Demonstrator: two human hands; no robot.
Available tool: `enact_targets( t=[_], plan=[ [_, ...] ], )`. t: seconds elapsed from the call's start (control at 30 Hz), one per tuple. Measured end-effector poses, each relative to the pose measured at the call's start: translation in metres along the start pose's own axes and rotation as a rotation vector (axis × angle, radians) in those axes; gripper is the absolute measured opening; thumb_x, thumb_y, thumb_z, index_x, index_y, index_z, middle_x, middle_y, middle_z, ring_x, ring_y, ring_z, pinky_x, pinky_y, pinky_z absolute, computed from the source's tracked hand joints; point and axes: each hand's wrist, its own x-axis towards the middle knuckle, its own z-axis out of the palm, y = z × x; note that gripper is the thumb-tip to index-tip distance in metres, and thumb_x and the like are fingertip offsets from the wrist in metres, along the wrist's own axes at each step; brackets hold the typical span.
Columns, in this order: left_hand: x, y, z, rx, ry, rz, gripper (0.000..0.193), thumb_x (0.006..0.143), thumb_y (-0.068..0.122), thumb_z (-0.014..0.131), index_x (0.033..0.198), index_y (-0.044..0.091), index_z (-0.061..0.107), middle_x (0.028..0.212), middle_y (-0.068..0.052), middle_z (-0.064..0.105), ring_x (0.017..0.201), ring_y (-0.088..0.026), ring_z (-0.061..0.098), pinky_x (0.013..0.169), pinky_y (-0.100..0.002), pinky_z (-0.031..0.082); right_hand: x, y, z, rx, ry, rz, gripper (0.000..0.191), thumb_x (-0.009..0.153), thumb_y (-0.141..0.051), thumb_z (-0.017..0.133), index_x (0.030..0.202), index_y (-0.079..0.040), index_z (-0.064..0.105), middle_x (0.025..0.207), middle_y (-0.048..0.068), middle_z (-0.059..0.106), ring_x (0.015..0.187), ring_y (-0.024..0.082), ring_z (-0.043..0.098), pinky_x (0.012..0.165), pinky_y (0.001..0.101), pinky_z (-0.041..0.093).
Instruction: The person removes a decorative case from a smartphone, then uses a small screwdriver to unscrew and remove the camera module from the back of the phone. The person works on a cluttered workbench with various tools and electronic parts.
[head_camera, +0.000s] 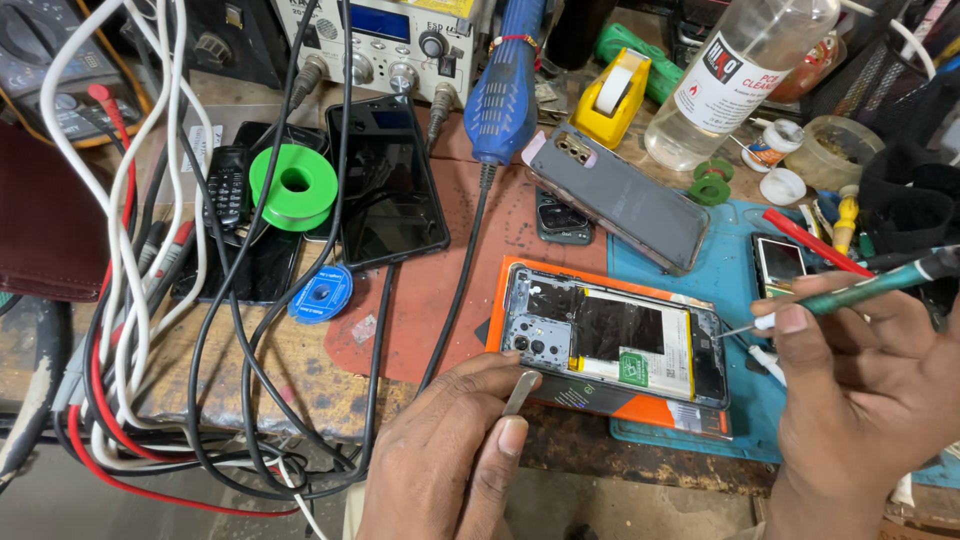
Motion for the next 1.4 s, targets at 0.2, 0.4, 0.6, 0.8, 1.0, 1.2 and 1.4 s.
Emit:
enact_targets(
  t=[0.2,0.4,0.6,0.8,1.0,1.2,1.4],
  plan=[
    [0.0,0.0,0.0,-0.005,0.002,-0.002,0.03,0.106,0.025,0.055,0.106,-0.001,0.071,0.112,-0.018,0.077,0.122,-0.035,0.074,0.102,-0.045,0.057,-0.004,0.007,-0.008,0.033,-0.008,-0.061,0.009,0.117,0.013,0.061,0.124,0.009,0.056,0.121,0.02,0.065,0.1,0.03,0.074,0.094,0.0367,0.065],
    [0.0,0.001,0.001,-0.03,0.026,0.012,0.032,0.106,0.025,0.055,0.106,-0.002,0.071,0.114,-0.019,0.076,0.121,-0.035,0.075,0.102,-0.044,0.058,0.002,0.005,-0.005,-0.018,-0.01,-0.056,0.025,0.106,0.013,0.057,0.129,0.01,0.048,0.12,0.021,0.066,0.094,0.028,0.074,0.085,0.0338,0.065],
    [0.002,0.003,0.0,-0.03,0.024,-0.004,0.034,0.106,0.026,0.055,0.105,-0.003,0.071,0.115,-0.02,0.077,0.121,-0.035,0.075,0.102,-0.044,0.057,0.003,0.002,-0.006,-0.12,-0.081,-0.071,0.022,0.113,0.012,0.058,0.128,0.009,0.044,0.117,0.021,0.065,0.1,0.03,0.077,0.079,0.0299,0.064],
    [0.001,0.006,0.0,-0.076,0.022,-0.054,0.035,0.106,0.028,0.052,0.1,-0.002,0.069,0.113,-0.021,0.075,0.121,-0.035,0.073,0.101,-0.044,0.055,-0.006,0.009,-0.006,-0.101,0.017,-0.114,0.064,0.11,0.009,0.071,0.161,0.008,0.032,0.112,0.015,0.058,0.095,0.017,0.063,0.085,0.0227,0.057],
    [0.002,0.004,0.0,-0.046,0.005,-0.051,0.034,0.106,0.027,0.054,0.1,-0.002,0.07,0.112,-0.019,0.076,0.123,-0.035,0.073,0.102,-0.045,0.055,-0.007,0.005,-0.006,-0.09,-0.008,-0.108,0.06,0.118,0.004,0.065,0.166,0.003,0.029,0.116,0.017,0.062,0.097,0.021,0.067,0.084,0.0257,0.056],
    [0.002,0.006,-0.002,-0.052,0.006,-0.054,0.033,0.106,0.026,0.053,0.102,-0.002,0.07,0.114,-0.02,0.076,0.122,-0.034,0.073,0.102,-0.044,0.055,0.004,-0.003,-0.001,-0.039,-0.053,-0.129,0.056,0.117,-0.004,0.062,0.161,-0.001,0.027,0.114,0.015,0.066,0.092,0.02,0.07,0.089,0.0304,0.062],
    [0.002,0.007,-0.002,-0.034,0.003,-0.058,0.032,0.105,0.026,0.054,0.103,-0.002,0.071,0.117,-0.021,0.076,0.122,-0.035,0.073,0.101,-0.044,0.055,-0.003,-0.003,0.0,-0.14,-0.011,-0.134,0.051,0.117,-0.002,0.063,0.157,0.003,0.032,0.117,0.018,0.063,0.095,0.021,0.062,0.085,0.0278,0.052]
  ],
)
